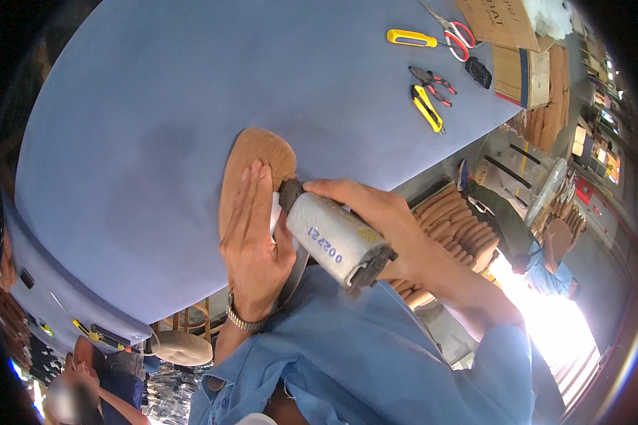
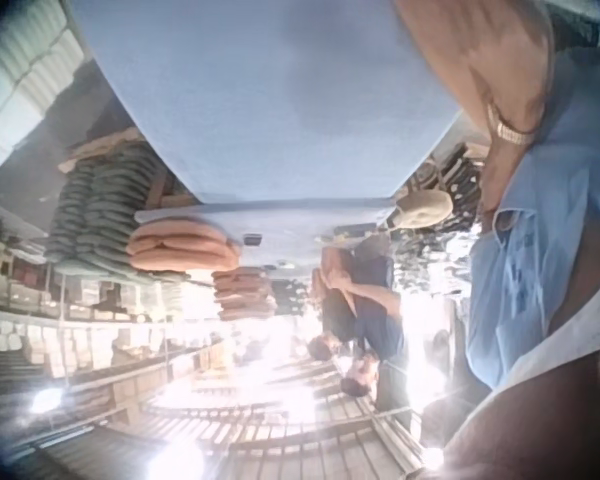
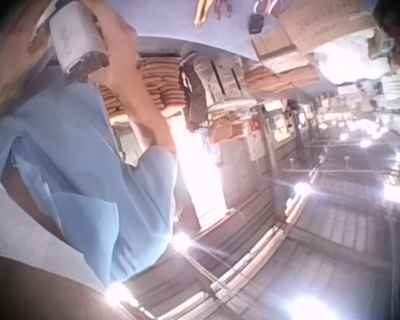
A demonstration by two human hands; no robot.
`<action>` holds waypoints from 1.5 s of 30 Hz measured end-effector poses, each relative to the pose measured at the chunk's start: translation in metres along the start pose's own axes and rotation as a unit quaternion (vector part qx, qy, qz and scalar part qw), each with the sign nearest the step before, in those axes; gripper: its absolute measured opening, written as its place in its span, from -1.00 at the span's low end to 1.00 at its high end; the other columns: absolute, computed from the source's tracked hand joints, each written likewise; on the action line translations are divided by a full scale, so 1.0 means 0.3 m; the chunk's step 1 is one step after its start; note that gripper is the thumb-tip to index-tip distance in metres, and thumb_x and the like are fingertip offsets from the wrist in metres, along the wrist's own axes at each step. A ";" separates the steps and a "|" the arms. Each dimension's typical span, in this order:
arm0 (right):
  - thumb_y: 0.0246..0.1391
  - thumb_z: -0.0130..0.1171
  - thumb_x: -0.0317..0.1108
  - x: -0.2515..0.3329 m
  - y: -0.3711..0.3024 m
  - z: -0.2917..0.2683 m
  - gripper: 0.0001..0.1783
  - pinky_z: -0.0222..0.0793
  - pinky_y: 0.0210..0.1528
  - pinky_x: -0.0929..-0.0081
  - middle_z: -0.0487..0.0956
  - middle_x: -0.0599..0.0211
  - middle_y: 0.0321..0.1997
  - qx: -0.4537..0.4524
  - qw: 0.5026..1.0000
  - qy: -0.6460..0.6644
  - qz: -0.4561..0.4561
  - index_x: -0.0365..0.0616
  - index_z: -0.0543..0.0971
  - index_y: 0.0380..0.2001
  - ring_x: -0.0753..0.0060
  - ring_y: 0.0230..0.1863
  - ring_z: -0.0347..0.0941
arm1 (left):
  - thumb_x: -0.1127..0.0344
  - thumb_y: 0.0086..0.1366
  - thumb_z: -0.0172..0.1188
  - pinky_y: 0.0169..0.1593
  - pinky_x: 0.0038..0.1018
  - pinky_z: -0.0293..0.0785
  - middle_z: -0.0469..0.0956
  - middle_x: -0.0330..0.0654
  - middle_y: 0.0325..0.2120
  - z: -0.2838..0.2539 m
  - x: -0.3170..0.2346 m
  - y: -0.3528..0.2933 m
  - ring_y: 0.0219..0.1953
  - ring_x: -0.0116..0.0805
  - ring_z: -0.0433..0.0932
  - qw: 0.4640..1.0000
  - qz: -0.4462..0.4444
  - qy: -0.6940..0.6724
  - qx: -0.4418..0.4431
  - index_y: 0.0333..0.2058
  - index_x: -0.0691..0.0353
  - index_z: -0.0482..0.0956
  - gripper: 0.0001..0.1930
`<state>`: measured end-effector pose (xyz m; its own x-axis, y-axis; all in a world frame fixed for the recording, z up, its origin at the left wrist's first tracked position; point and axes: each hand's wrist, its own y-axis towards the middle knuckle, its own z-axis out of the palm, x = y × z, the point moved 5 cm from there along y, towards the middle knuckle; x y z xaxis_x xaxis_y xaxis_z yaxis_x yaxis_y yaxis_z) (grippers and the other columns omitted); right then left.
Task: The person wraps fabric around cushion foam, folds and tucks the edges, and secures the fabric using a staple gun. They repeat this process for multiple cushions, trimming excess fabric with a utility knife and stacking finished cushions on a nearby pallet.
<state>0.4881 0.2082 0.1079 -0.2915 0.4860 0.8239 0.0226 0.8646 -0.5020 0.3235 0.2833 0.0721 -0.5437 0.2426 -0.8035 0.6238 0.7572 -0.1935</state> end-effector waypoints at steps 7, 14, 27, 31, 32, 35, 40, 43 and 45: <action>-0.16 0.45 -0.28 -0.043 0.013 -0.001 -0.21 0.51 0.07 0.37 0.64 0.12 0.09 -0.050 0.992 0.021 -0.115 -0.16 0.47 0.23 0.16 0.05 0.64 | 0.51 0.23 0.23 0.30 -0.10 0.44 0.48 0.15 0.24 0.032 0.007 -0.022 0.32 0.07 0.44 0.996 0.058 0.029 -0.055 0.29 0.41 0.40 -0.39; -0.25 0.42 -0.45 -0.065 -0.134 -0.004 -0.15 0.50 0.14 0.21 0.59 0.10 0.13 -0.124 0.966 -0.036 -0.225 -0.08 0.47 0.25 -0.12 0.09 0.56 | 0.46 0.26 0.25 0.23 -0.20 0.51 0.46 0.13 0.25 0.044 -0.038 -0.066 0.30 0.08 0.45 0.993 0.057 0.053 -0.087 0.28 0.38 0.41 -0.41; 0.13 0.27 -0.40 -0.258 -0.082 -0.019 -0.59 0.57 -0.03 0.23 0.59 0.10 0.01 -0.275 0.939 0.010 -0.206 -0.18 0.59 0.08 0.03 -0.04 0.63 | 0.43 0.23 0.36 -0.02 -0.33 0.65 0.57 -0.08 0.19 0.068 -0.079 -0.087 0.06 -0.11 0.66 0.983 0.101 0.085 -0.127 -0.01 0.01 0.75 -0.67; 0.21 0.26 -0.33 -0.191 -0.002 0.060 -0.68 0.59 -0.11 0.37 0.61 0.11 -0.01 -0.240 0.945 0.120 -0.186 -0.17 0.61 0.01 0.22 -0.14 0.68 | 0.41 0.23 0.37 -0.02 -0.34 0.66 0.57 -0.12 0.19 0.082 -0.076 -0.091 0.06 -0.13 0.66 0.983 0.096 0.106 -0.116 -0.06 -0.02 0.78 -0.70; 0.22 0.27 -0.34 -0.207 0.006 0.063 -0.69 0.58 -0.11 0.39 0.61 0.15 -0.02 -0.238 0.947 0.123 -0.176 -0.16 0.61 0.02 0.29 -0.14 0.66 | 0.41 0.23 0.37 -0.03 -0.34 0.66 0.58 -0.12 0.19 0.081 -0.075 -0.096 0.06 -0.13 0.66 0.982 0.100 0.106 -0.121 -0.07 -0.02 0.78 -0.71; 0.20 0.31 -0.37 -0.284 0.023 0.027 -0.70 0.56 -0.16 0.41 0.62 0.21 -0.03 -0.284 0.942 0.082 -0.159 -0.14 0.61 0.00 0.36 -0.18 0.65 | 0.44 0.23 0.37 -0.09 -0.39 0.65 0.60 -0.10 0.17 0.077 -0.075 -0.108 -0.03 -0.19 0.68 0.976 0.123 0.114 -0.139 -0.08 0.01 0.79 -0.71; 0.10 0.34 -0.29 -0.733 0.019 -0.310 -0.42 0.50 0.14 0.06 0.49 0.09 0.21 -0.527 0.828 -0.192 0.011 0.05 0.46 0.22 -0.02 0.10 0.57 | 0.49 0.21 0.37 -0.20 -0.49 0.64 0.61 -0.06 0.15 0.068 -0.103 -0.112 -0.22 -0.32 0.72 0.968 0.149 0.147 -0.141 -0.08 0.10 0.79 -0.71; 0.08 0.35 -0.30 -0.831 -0.022 -0.400 -0.38 0.51 0.12 -0.03 0.42 0.05 0.25 -0.496 0.831 -0.220 0.124 0.08 0.42 0.22 -0.14 0.15 0.53 | 0.49 0.20 0.38 -0.19 -0.50 0.63 0.60 -0.07 0.16 0.051 -0.095 -0.122 -0.19 -0.37 0.72 0.973 0.158 0.114 -0.126 -0.03 0.07 0.77 -0.66; 0.07 0.36 -0.31 -0.874 -0.022 -0.414 -0.39 0.51 0.11 -0.06 0.41 0.04 0.25 -0.458 0.844 -0.240 0.139 0.07 0.42 0.21 -0.18 0.15 0.52 | 0.48 0.22 0.37 -0.16 -0.48 0.64 0.59 -0.05 0.18 0.030 -0.111 -0.126 -0.14 -0.38 0.71 0.983 0.131 0.097 -0.084 0.02 0.07 0.73 -0.63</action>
<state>0.6832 0.0909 -0.0720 -0.5025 0.7687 0.3957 0.8204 0.5684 -0.0623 0.3232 0.2411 0.1011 -0.4842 0.5413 -0.6874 0.6634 0.7394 0.1149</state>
